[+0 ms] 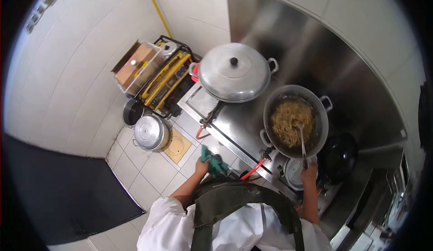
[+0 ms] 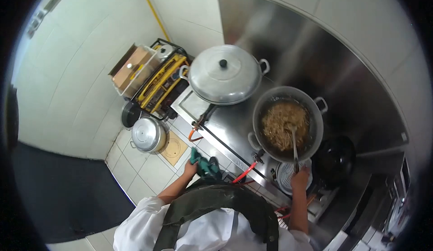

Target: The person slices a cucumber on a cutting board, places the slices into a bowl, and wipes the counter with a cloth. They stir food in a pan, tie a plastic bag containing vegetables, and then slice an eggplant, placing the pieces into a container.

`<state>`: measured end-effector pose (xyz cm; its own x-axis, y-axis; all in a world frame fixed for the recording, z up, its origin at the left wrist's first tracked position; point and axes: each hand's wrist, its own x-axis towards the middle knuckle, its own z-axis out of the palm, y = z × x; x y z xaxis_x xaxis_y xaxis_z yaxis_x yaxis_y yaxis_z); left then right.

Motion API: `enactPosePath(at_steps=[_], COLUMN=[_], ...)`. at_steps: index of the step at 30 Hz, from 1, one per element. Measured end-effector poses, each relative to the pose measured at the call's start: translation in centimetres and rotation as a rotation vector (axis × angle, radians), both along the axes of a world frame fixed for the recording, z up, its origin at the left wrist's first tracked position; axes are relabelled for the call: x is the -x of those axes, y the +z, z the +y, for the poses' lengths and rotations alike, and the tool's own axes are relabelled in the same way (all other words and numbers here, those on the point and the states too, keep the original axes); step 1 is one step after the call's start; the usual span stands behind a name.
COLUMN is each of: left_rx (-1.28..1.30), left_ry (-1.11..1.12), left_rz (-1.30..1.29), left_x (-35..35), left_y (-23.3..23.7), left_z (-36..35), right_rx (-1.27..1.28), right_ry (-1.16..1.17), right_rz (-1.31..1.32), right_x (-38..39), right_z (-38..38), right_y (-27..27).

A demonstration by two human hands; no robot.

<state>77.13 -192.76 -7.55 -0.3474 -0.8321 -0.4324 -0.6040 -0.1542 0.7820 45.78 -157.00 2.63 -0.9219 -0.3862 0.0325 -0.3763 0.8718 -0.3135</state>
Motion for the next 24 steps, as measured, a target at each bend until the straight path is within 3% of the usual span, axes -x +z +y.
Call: enactPosePath(at_steps=[1, 2, 6, 8, 10, 12, 15, 18, 20, 24], left_rx=[0.086, 0.171, 0.126, 0.042, 0.036, 0.067, 0.015, 0.029, 0.081, 0.039], left_ry=[0.029, 0.048, 0.172, 0.196, 0.172, 0.050, 0.011, 0.046, 0.094, 0.161], left_rz=[-0.079, -0.166, -0.463, -0.474, -0.536, -0.607, -0.418, -0.197, -0.270, -0.358], left_x=[-2.7, -5.6, -13.5, -16.5, -18.0, -19.2, -19.2, -20.8, -22.3, -25.3], left_y=[-2.2, -4.2, -4.3, -4.1, -4.6, -6.8, -7.1, -8.4, -8.4, -9.0], left_z=[-1.3, -2.6, -6.1, -8.0, -10.0, -12.9, -16.9, -21.1, -22.8, -25.1], right_rx=[-0.030, 0.128, 0.690, 0.681, 0.565, 0.443, 0.198, 0.058, -0.015, -0.118], right_ry=[-0.022, 0.049, 0.316, 0.548, 0.672, 0.602, 0.395, 0.194, 0.079, 0.065], right_rz=[0.006, -0.036, -0.253, -0.129, -0.070, -0.059, -0.017, -0.034, -0.163, -0.080], right_x=[-0.5, -0.6, 0.4, 0.2, 2.6, 6.1, 10.0, 11.7, 11.4, 12.7], right_z=[-1.0, -3.1, -17.5, -25.8, -33.5, -41.1, -49.0, -53.2, -54.9, -56.2], right_y=[3.0, 6.0, 16.1, 20.4, 19.4, 15.8, 12.0, 10.9, 11.7, 9.4])
